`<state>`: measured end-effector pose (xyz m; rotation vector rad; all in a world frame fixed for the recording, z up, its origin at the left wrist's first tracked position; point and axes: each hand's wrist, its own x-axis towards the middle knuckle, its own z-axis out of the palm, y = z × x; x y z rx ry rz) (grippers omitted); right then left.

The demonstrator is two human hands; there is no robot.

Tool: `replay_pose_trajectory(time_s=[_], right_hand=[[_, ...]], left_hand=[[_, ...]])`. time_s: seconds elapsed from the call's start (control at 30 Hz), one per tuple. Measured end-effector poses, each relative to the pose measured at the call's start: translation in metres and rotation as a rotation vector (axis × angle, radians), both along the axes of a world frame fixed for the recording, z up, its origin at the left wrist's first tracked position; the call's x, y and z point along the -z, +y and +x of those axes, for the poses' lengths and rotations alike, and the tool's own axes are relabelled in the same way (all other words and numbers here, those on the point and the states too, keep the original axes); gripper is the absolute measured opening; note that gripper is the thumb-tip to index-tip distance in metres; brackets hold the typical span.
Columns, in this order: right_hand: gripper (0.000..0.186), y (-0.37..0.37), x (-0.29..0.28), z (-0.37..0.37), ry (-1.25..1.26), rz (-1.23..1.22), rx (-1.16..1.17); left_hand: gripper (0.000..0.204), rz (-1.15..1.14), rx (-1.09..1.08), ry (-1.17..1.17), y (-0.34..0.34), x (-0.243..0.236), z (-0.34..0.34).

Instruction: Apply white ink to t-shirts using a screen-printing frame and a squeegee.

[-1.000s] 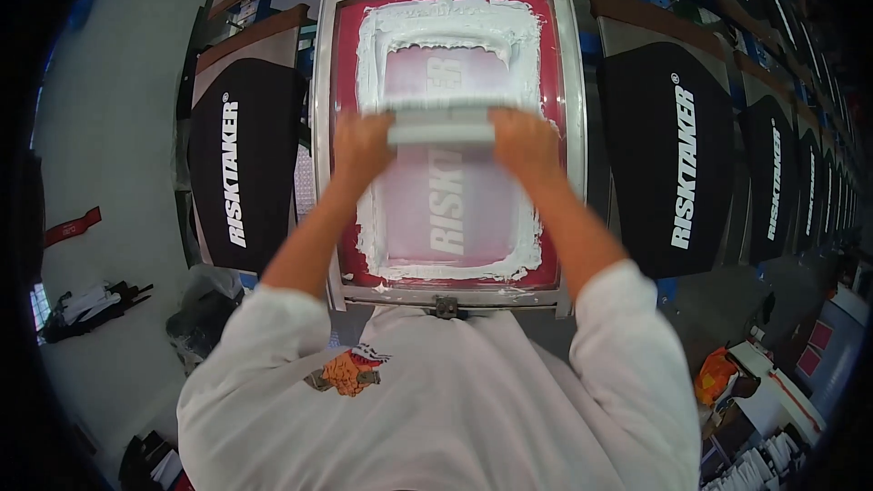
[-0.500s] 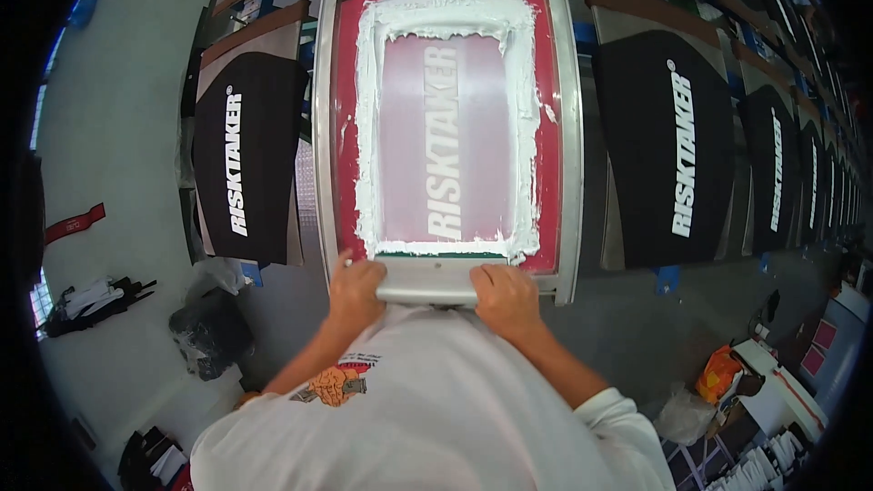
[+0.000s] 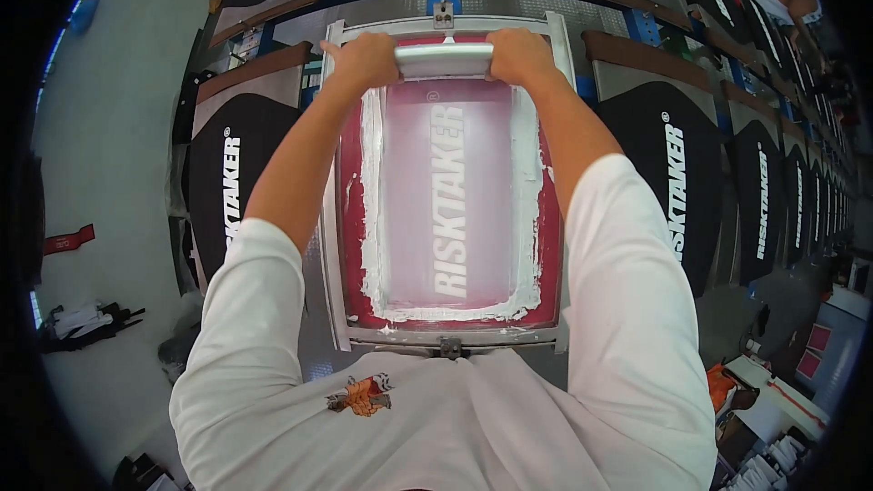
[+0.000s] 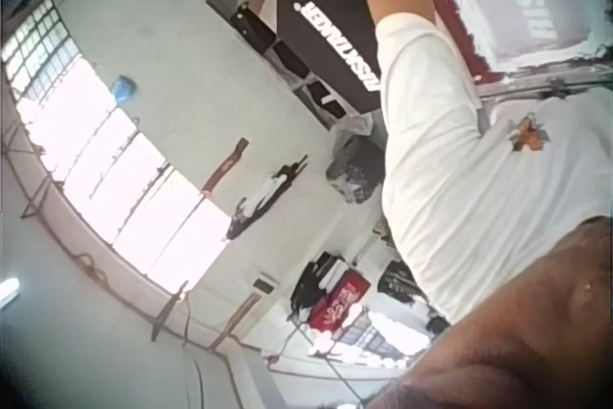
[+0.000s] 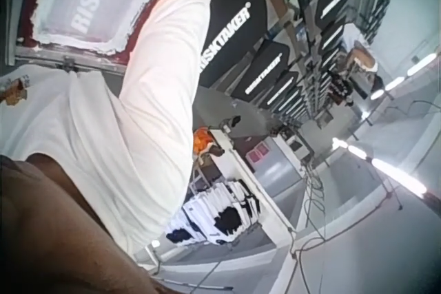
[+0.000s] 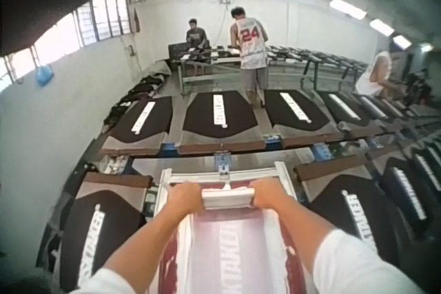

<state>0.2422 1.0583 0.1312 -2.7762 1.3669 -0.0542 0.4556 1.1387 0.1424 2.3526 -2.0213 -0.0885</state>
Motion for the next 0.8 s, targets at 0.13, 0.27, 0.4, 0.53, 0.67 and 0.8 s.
replay_pose_trajectory(time_s=[0.13,0.27,0.4,0.53,0.67,0.8], right_hand=[[0.062,0.028,-0.001,-0.017,-0.446,-0.296,0.003],[0.037,0.157,0.002,-0.07,-0.763,0.133,0.138],[0.029,0.317,0.035,-0.155,-0.773,1.593,0.705],[0.032,0.422,0.082,-0.145,-0.636,1.546,0.664],[0.028,0.444,0.117,-0.12,-0.884,1.568,0.574],[0.024,0.441,0.105,-0.114,-0.6,1.198,0.454]], left_hand=[[0.027,-0.059,0.105,-0.19,-0.022,-0.003,-0.042],[0.042,-0.018,0.327,0.136,-0.041,-0.009,-0.019],[0.044,0.002,0.318,0.233,-0.052,-0.046,0.001],[0.043,-0.034,0.273,0.173,-0.064,-0.034,-0.018],[0.05,-0.026,0.224,0.025,-0.048,-0.01,-0.034],[0.05,0.002,0.266,-0.049,-0.009,-0.006,-0.034]])
